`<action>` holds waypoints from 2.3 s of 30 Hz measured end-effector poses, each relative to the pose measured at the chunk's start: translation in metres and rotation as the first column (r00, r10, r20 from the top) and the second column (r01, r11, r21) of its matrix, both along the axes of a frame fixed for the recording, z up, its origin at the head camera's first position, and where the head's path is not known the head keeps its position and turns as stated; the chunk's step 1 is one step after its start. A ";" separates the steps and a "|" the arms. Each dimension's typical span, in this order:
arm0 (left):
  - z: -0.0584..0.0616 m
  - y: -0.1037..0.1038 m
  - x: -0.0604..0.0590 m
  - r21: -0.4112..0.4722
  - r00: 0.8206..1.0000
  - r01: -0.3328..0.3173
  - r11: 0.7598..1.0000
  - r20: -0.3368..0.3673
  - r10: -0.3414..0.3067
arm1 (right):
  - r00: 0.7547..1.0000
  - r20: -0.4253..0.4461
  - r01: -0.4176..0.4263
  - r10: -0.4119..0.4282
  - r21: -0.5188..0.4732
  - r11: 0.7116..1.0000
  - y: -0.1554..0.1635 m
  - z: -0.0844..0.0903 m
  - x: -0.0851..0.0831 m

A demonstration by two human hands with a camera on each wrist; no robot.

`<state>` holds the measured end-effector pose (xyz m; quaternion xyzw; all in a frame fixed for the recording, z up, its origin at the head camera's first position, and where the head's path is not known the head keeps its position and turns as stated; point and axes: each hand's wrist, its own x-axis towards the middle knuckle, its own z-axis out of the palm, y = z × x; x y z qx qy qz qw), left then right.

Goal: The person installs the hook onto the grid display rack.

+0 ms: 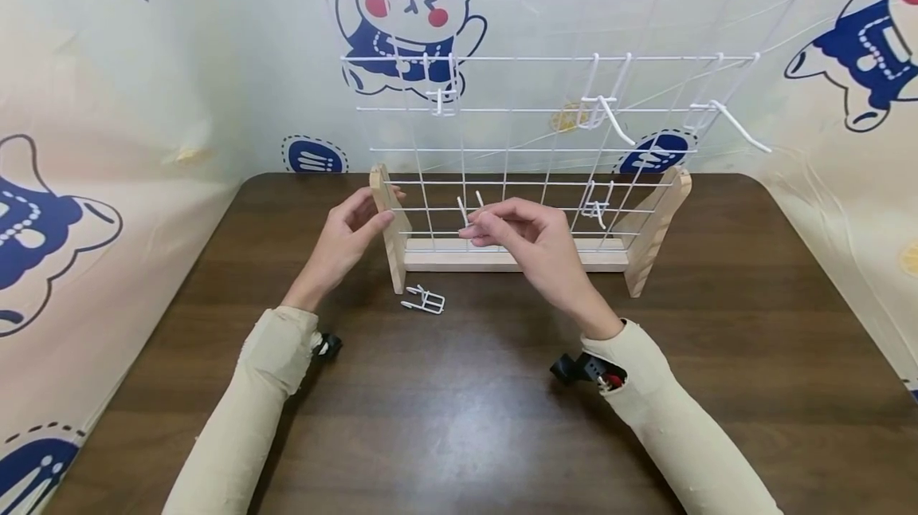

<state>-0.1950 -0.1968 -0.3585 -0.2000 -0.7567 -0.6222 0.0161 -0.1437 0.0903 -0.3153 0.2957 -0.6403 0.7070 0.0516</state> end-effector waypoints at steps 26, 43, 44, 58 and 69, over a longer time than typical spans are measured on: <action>-0.014 -0.005 -0.010 0.007 1.000 -0.010 1.000 -0.019 0.010 | 0.990 -0.019 0.137 -0.138 -0.053 0.989 -0.005 -0.010 -0.019; -0.013 -0.005 -0.008 0.014 1.000 -0.010 1.000 -0.022 0.010 | 0.993 0.109 0.043 -0.055 0.104 0.994 0.000 -0.015 -0.017; -0.013 -0.005 -0.007 0.009 1.000 -0.012 1.000 -0.020 0.012 | 0.993 0.102 0.049 -0.061 0.121 0.991 0.000 -0.015 -0.017; -0.002 0.000 -0.001 -0.025 1.000 -0.017 1.000 -0.016 0.017 | 0.990 0.012 0.133 -0.140 0.250 0.959 0.002 0.002 -0.005; -0.016 -0.006 -0.010 -0.014 0.999 -0.013 1.000 -0.031 0.013 | 0.987 -0.079 0.156 -0.142 0.218 0.963 -0.001 -0.002 -0.002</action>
